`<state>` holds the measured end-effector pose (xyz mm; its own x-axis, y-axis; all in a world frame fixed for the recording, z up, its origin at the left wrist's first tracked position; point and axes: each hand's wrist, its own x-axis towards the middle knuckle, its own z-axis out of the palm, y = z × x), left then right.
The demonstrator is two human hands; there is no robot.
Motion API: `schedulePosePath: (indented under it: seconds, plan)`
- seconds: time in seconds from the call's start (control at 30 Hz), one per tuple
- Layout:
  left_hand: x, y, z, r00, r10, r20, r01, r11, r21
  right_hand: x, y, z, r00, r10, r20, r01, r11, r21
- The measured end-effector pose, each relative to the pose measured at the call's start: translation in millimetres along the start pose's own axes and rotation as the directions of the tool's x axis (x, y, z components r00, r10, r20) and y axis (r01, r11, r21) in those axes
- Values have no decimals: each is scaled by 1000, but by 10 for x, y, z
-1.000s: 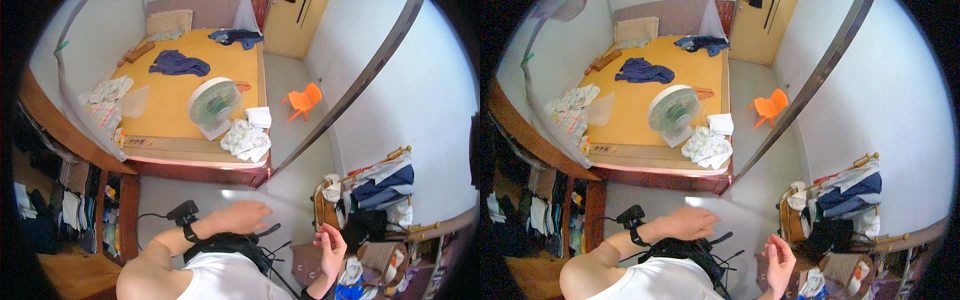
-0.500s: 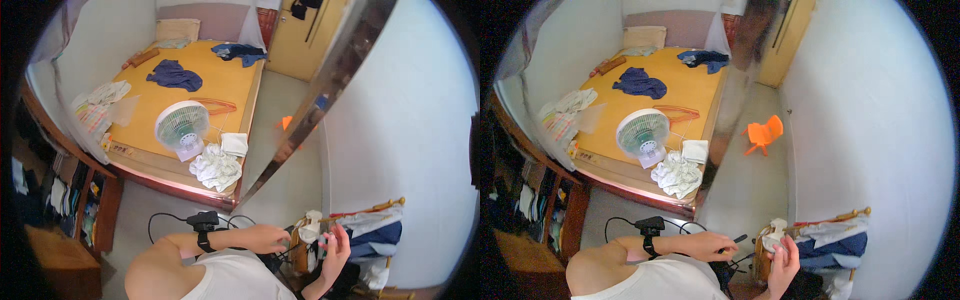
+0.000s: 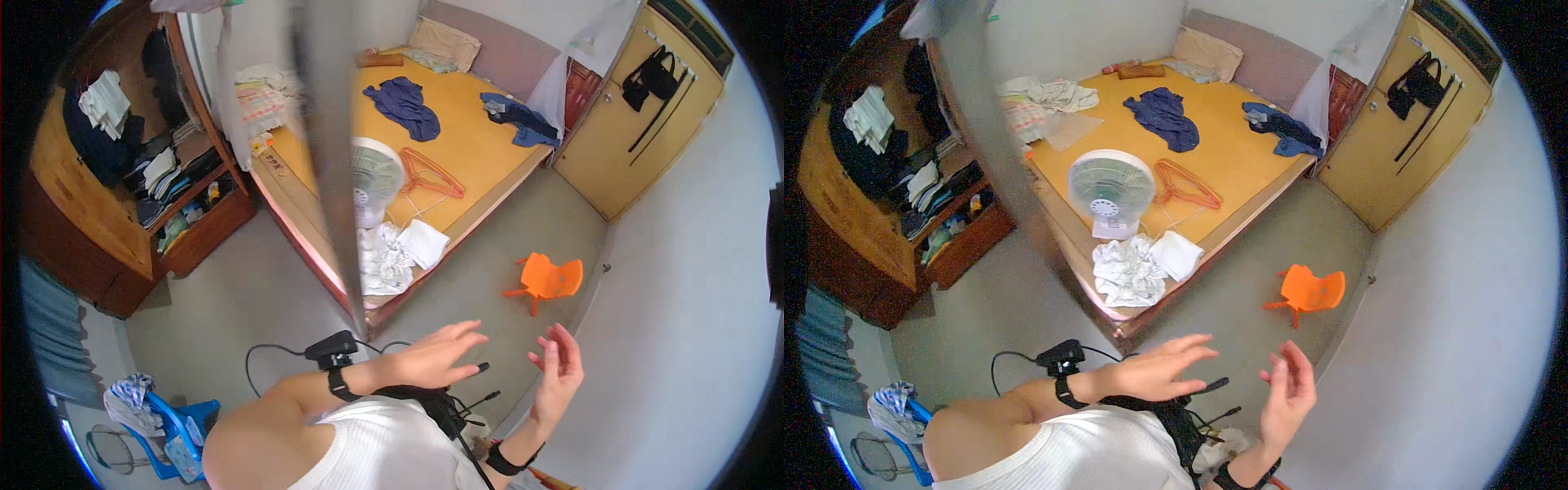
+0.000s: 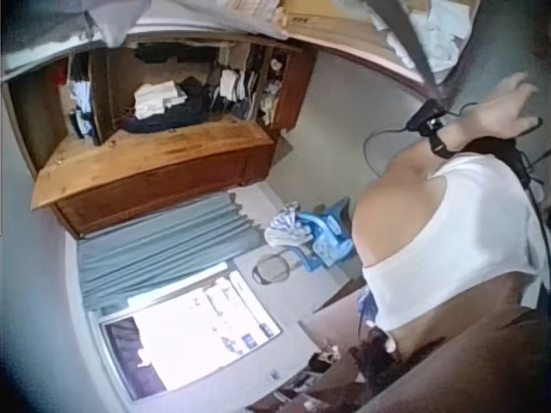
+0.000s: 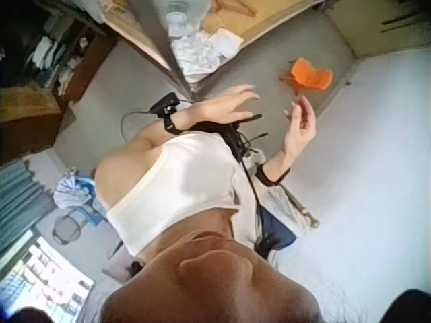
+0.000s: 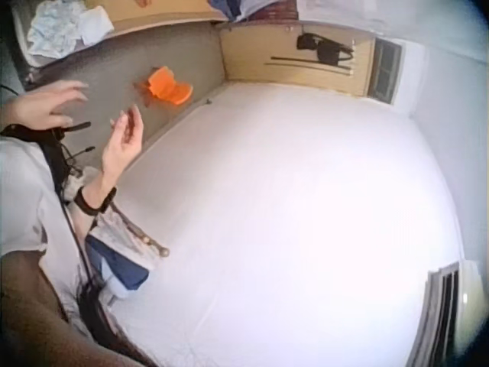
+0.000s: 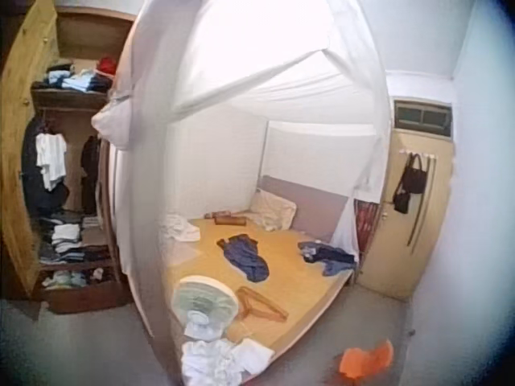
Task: Organizing, sorting, and hanging clothes from a wardrobe on a bed.
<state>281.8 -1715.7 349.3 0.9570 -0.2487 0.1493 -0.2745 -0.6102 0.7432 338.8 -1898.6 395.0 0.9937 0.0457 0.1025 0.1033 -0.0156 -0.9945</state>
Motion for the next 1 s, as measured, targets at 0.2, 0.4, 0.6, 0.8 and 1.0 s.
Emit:
schedulePosePath:
  seconds: [0.2, 0.4, 0.6, 0.8, 1.0]
  plan:
    - [1211, -236, -1, 959, -167, -231, 138, 981, -136, 1489, 390, -176, 983, 24, 181, -31, 999, 36]
    - [2645, -645, -294, 883, -309, -354, 214, 935, -281, 3534, 807, -483, 987, 55, 154, -49, 998, -40]
    - [3860, -1066, -639, 776, -435, -458, 289, 889, -354, 5191, 1372, -1191, 985, 175, -7, -175, 983, -48]
    - [5129, -1689, -1064, 732, -416, -539, 431, 896, -107, 6535, 2219, -1822, 911, 393, -125, -397, 918, -4]
    - [6565, -2472, -1158, 677, -435, -593, 512, 858, -44, 8276, 2669, -1810, 878, 475, -50, -478, 876, -66]
